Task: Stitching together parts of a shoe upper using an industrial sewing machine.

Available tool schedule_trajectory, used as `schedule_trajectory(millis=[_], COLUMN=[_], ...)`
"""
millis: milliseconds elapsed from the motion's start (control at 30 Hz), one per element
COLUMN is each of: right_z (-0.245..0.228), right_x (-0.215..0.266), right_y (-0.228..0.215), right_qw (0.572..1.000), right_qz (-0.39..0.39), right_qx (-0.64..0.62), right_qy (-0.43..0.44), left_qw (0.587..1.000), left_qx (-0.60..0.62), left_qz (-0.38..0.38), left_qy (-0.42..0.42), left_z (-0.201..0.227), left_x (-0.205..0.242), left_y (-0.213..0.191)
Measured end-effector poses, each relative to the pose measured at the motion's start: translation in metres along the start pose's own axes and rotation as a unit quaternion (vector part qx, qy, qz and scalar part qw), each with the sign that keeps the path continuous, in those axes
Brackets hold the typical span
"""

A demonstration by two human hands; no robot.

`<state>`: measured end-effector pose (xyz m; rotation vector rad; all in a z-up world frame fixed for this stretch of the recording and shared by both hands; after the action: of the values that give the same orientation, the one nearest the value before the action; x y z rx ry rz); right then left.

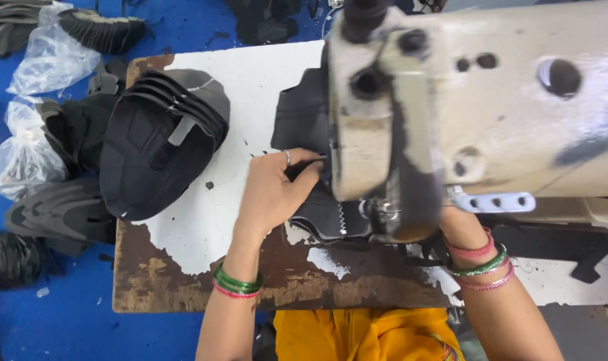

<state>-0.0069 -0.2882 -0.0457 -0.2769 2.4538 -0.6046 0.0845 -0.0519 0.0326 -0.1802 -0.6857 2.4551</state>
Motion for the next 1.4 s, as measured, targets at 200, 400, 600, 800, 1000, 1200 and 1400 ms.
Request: schedule_trajectory(millis=[200,400,600,800,1000,1200,1400], right_z=[-0.032,-0.068,-0.087,-0.063,-0.056,0.045,0.058], right_x=[0.026,0.010,-0.021,-0.034,-0.033,0.054,0.090], right_y=[-0.040,-0.086,-0.063,-0.031,-0.046,-0.057,-0.025], right_qw=[0.876,0.910,0.876,0.733,0.953,0.920,0.833], right_qz=[-0.071,-0.084,-0.125,-0.017,-0.151,-0.044,-0.032], right_qx=[0.466,0.299,0.449,0.675,0.261,0.247,0.296], right_qy=[0.102,0.275,0.123,-0.084,0.022,0.300,0.467], left_qw=[0.890,0.997,0.995,0.993,0.988,0.978,0.966], left_qx=[-0.318,-0.030,-0.008,0.018,0.066,0.113,0.146], left_qz=[0.254,-0.056,-0.055,-0.027,0.004,0.045,0.076], left_qy=[0.207,0.037,0.080,0.116,0.141,0.171,0.199], left_z=[0.084,-0.026,-0.011,-0.008,-0.030,-0.038,-0.015], left_x=[0.007,-0.115,-0.118,-0.114,-0.115,-0.103,-0.065], left_y=[-0.026,0.005,0.032,0.023,0.013,0.004,0.004])
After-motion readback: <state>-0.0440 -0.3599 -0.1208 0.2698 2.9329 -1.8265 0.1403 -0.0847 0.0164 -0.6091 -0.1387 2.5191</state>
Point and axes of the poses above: each hand's wrist, its own x-axis away from the middle knuckle, its own y-axis out of the palm, z = x × y, the point moved 7 cm from there along -x, towards the middle knuckle, and after that the axes turned 13 degrees about -z, right-handed, at the moved point
